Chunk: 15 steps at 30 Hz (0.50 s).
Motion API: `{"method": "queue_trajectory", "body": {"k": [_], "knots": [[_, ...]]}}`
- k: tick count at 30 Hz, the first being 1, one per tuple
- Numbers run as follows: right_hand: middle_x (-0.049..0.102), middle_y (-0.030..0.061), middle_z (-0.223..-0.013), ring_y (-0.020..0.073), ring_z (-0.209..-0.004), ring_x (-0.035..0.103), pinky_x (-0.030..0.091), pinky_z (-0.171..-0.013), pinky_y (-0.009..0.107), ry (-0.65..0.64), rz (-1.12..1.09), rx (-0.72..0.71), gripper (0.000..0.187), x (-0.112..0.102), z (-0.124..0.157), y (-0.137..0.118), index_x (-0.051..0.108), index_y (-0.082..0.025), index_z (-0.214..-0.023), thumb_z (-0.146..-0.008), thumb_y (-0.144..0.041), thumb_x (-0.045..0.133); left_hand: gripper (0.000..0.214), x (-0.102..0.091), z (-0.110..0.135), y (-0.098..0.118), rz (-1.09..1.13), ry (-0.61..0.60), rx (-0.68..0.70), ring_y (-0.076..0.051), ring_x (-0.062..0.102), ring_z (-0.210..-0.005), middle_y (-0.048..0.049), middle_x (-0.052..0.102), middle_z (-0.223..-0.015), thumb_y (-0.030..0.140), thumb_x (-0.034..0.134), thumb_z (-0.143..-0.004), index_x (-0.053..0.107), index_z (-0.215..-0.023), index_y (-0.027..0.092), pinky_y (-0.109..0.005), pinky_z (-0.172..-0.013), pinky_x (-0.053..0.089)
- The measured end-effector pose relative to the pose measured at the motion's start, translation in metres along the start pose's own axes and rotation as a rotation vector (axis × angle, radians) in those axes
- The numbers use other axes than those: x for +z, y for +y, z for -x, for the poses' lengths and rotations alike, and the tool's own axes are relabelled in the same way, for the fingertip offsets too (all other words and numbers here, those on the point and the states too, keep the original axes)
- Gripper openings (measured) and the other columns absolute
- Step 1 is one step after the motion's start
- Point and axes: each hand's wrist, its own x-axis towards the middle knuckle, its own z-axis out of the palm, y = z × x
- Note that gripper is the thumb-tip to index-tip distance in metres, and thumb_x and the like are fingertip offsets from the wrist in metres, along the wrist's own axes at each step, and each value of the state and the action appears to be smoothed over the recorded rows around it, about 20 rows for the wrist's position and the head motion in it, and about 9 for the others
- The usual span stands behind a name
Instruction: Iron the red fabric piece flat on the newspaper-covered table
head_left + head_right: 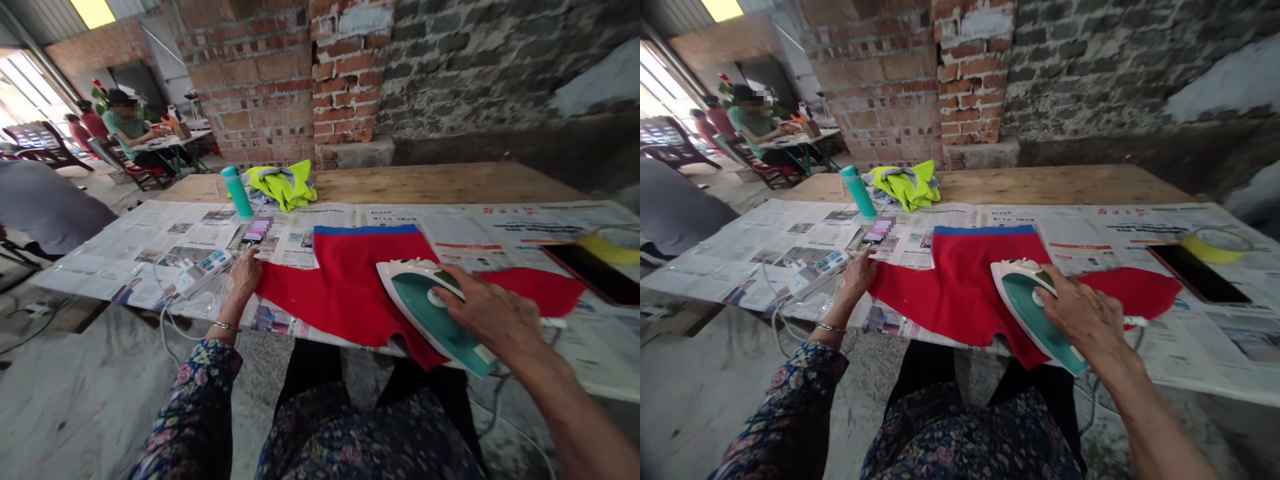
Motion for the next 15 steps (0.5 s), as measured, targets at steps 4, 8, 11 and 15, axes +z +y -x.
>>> {"method": "queue_trajectory", "body": {"k": [4,8,11,15], "knots": [[0.081,0.0154,-0.102,0.0405,-0.097,0.075,0.056,-0.087,0.057,-0.042,-0.037,0.025,0.047,-0.001,0.0,-0.001,0.068,-0.03,-0.146,-0.105,-0.039,0.047,0.058,-0.012,-0.011,-0.003,-0.034,0.005,0.014,-0.034,0.071,-0.119,-0.0161,0.074,-0.132,0.007,0.039,-0.1,0.061,-0.152,0.021,-0.045,-0.098,0.055],[0.078,0.0186,-0.121,0.0388,-0.106,0.074,0.054,-0.09,0.053,-0.042,-0.041,-0.009,0.05,0.004,-0.002,0.003,0.063,-0.024,-0.149,-0.107,-0.041,0.042,0.055,-0.027,-0.028,-0.005,-0.063,0.022,0.088,-0.034,0.064,-0.127,-0.0152,0.069,-0.136,0.002,0.036,-0.1,0.067,-0.143,0.014,-0.046,-0.106,0.05],[0.079,0.0162,-0.121,0.0361,-0.108,0.074,0.054,-0.09,0.047,-0.098,-0.047,-0.065,0.05,0.005,-0.003,0.001,0.06,-0.022,-0.15,-0.105,-0.035,0.042,0.05,-0.028,-0.031,0.008,-0.063,0.095,0.127,-0.04,0.052,-0.139,-0.0223,0.061,-0.144,0.005,0.034,-0.101,0.068,-0.137,0.008,-0.057,-0.116,0.042],[0.08,0.0096,-0.122,0.0305,-0.107,0.075,0.052,-0.086,0.039,-0.086,-0.051,-0.17,0.047,0.004,-0.004,-0.016,0.06,-0.028,-0.148,-0.104,-0.032,0.045,0.044,0.0,0.017,0.038,0.017,0.084,0.379,-0.033,0.061,-0.127,-0.0172,0.067,-0.134,0.009,0.041,-0.099,0.072,-0.128,0.017,-0.051,-0.112,0.05]]}}
